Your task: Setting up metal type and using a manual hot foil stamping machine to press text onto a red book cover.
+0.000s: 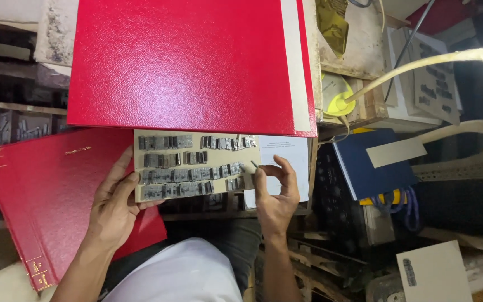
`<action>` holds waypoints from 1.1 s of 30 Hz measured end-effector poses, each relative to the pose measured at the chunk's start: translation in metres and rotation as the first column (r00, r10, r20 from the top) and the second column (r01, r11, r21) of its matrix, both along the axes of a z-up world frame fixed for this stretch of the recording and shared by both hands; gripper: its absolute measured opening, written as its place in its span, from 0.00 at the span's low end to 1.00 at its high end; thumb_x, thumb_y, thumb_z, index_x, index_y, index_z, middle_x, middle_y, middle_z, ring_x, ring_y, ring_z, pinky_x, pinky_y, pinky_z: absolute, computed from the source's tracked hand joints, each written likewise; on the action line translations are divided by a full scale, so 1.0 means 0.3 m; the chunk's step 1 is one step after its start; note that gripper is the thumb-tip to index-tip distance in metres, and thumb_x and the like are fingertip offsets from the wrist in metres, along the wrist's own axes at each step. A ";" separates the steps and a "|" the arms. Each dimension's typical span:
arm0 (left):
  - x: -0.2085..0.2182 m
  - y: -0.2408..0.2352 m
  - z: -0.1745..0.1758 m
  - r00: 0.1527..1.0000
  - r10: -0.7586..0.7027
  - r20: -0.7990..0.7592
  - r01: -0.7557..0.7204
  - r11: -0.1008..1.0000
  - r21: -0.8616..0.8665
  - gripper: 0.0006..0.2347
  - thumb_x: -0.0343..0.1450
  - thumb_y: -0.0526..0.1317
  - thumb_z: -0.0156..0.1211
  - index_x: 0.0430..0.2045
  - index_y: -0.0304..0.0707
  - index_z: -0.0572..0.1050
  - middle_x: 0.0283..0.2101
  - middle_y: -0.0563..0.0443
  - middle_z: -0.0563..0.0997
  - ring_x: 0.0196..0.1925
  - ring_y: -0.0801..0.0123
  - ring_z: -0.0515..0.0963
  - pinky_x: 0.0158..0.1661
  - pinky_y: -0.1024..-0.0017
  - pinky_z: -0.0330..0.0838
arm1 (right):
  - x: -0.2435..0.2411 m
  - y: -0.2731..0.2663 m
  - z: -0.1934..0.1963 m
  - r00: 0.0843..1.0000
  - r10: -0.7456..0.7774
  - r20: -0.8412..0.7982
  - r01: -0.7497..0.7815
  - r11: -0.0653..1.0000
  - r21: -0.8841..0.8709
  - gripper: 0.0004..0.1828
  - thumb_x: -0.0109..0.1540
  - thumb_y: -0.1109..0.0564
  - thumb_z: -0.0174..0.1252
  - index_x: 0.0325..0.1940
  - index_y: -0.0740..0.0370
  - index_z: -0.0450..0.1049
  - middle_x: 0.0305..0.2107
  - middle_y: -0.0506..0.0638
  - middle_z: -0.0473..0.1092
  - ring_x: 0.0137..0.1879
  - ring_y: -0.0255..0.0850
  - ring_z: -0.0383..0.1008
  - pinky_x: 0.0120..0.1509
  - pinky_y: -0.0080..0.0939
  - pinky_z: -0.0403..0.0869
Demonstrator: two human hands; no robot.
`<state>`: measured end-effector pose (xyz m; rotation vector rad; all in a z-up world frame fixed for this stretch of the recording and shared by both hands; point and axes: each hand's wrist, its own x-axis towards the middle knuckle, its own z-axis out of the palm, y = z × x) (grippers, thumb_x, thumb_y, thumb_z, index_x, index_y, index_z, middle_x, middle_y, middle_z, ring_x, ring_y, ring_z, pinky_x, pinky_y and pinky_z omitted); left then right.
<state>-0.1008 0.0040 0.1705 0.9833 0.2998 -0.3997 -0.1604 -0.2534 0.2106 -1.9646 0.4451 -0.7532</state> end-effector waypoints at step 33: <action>0.000 -0.005 0.005 0.998 0.047 0.045 -0.046 0.999 -0.019 0.25 0.75 0.33 0.43 0.72 0.42 0.60 0.54 0.27 0.77 0.45 0.38 0.82 0.38 0.40 0.81 | 0.105 0.101 0.019 0.954 0.266 0.139 -0.256 0.963 -0.081 0.24 0.58 0.69 0.61 0.59 0.64 0.72 0.29 0.55 0.80 0.26 0.37 0.75 0.22 0.32 0.67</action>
